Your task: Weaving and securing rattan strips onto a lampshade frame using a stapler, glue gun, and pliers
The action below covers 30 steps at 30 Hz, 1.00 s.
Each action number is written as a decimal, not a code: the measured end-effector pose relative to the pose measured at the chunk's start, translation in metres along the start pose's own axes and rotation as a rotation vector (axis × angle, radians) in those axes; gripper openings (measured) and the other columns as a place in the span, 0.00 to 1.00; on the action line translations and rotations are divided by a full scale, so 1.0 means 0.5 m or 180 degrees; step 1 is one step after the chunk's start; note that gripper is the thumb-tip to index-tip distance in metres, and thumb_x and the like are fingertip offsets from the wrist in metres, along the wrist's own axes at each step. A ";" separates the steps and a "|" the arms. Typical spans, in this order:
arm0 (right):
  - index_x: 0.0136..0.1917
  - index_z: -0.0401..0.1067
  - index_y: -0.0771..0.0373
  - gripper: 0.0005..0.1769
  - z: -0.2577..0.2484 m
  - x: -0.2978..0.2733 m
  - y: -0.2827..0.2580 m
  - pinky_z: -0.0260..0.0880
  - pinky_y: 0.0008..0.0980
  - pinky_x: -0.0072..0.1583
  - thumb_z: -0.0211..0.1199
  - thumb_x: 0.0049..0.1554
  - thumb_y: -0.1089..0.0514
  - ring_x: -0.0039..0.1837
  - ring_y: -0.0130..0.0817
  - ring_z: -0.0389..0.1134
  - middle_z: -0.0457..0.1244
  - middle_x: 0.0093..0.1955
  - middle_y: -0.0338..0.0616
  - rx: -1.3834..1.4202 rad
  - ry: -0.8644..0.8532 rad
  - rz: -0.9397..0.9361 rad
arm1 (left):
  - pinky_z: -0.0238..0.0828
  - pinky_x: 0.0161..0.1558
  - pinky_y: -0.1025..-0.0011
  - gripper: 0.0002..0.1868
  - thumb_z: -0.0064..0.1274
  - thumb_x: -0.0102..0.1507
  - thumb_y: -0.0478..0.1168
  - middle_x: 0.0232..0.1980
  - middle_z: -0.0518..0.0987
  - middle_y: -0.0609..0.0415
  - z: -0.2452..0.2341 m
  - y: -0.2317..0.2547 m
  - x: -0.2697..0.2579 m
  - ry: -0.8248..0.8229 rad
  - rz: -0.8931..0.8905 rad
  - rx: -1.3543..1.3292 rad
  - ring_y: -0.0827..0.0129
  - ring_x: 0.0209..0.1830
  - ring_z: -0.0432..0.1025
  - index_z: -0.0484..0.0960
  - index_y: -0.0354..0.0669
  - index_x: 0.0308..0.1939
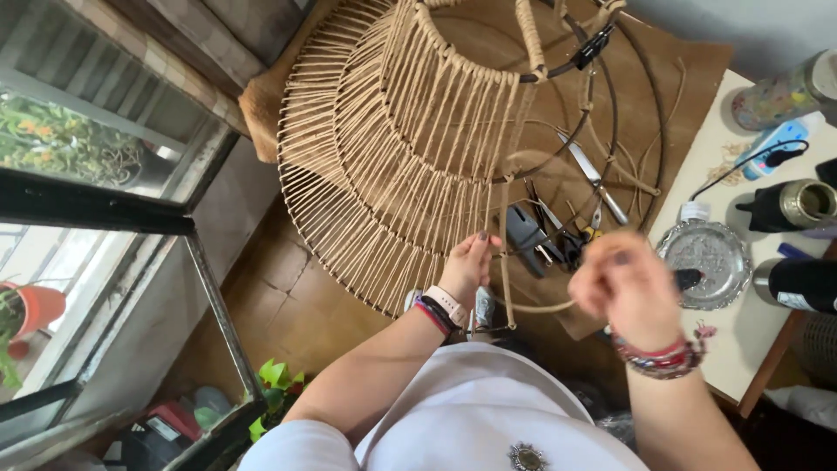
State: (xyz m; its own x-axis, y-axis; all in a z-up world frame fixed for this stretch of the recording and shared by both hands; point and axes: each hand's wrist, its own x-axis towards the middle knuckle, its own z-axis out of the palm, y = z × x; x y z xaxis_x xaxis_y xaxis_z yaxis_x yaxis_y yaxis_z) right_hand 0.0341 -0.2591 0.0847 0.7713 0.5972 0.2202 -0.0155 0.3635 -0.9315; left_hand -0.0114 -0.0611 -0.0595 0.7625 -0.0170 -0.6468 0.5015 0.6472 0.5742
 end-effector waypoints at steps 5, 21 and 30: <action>0.51 0.77 0.46 0.12 -0.035 -0.116 0.230 0.76 0.44 0.55 0.56 0.57 0.52 0.49 0.38 0.77 0.75 0.42 0.32 -0.3857 -0.0975 0.2782 | 0.41 0.11 0.84 0.27 0.38 0.74 0.53 0.16 0.50 0.67 -0.012 -0.012 -0.050 -0.0265 0.0022 0.0272 0.84 0.09 0.47 0.82 0.37 0.35; 0.52 0.79 0.46 0.20 0.048 -0.120 0.238 0.77 0.51 0.52 0.47 0.63 0.41 0.51 0.51 0.76 0.73 0.43 0.47 -0.4371 -0.1085 0.2988 | 0.75 0.47 0.44 0.21 0.39 0.70 0.44 0.37 0.82 0.34 -0.037 -0.026 -0.070 0.0200 0.1363 0.2540 0.32 0.45 0.77 0.70 0.63 0.67; 0.69 0.70 0.50 0.30 -0.061 -0.005 0.218 0.74 0.49 0.59 0.56 0.54 0.66 0.58 0.51 0.71 0.67 0.55 0.47 -0.4225 -0.0310 0.1242 | 0.51 0.04 0.80 0.22 0.34 0.75 0.46 0.14 0.62 0.57 -0.054 -0.138 0.060 0.0370 0.0822 0.0525 0.76 0.05 0.57 0.83 0.39 0.46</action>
State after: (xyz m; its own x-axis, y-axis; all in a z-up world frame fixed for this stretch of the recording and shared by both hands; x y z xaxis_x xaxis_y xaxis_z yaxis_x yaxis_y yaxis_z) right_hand 0.0499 -0.2427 -0.0262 0.8093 0.5687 -0.1474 0.4351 -0.7487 -0.5001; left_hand -0.0343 -0.0858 -0.1319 0.8261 0.2248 -0.5167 0.3644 0.4864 0.7941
